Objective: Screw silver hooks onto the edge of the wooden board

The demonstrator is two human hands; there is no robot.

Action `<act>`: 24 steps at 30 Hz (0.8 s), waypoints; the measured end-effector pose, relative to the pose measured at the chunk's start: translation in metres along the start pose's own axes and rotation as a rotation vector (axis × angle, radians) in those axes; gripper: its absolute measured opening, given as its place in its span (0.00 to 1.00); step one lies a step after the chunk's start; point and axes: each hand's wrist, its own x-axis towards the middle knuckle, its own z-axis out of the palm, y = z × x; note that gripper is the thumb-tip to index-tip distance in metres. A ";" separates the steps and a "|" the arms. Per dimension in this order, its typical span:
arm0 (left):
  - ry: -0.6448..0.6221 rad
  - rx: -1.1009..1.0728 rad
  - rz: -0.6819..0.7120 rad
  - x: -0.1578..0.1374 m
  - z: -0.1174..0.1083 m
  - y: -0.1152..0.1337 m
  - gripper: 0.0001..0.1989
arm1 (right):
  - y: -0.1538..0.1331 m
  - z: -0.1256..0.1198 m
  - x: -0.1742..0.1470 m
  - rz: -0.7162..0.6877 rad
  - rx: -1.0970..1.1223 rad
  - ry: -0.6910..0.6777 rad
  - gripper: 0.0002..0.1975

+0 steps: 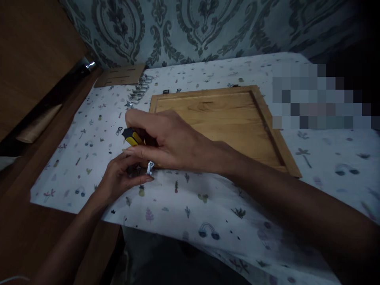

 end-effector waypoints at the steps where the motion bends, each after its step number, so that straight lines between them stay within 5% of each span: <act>1: -0.008 -0.012 0.001 0.001 -0.001 0.001 0.20 | -0.002 -0.002 0.000 -0.008 0.013 0.045 0.12; 4: -0.037 -0.050 0.002 0.002 -0.002 0.004 0.20 | -0.009 -0.009 0.003 0.013 0.037 0.136 0.10; 24: -0.023 0.017 0.043 0.002 -0.002 0.002 0.19 | -0.010 -0.003 0.000 0.140 -0.116 -0.075 0.14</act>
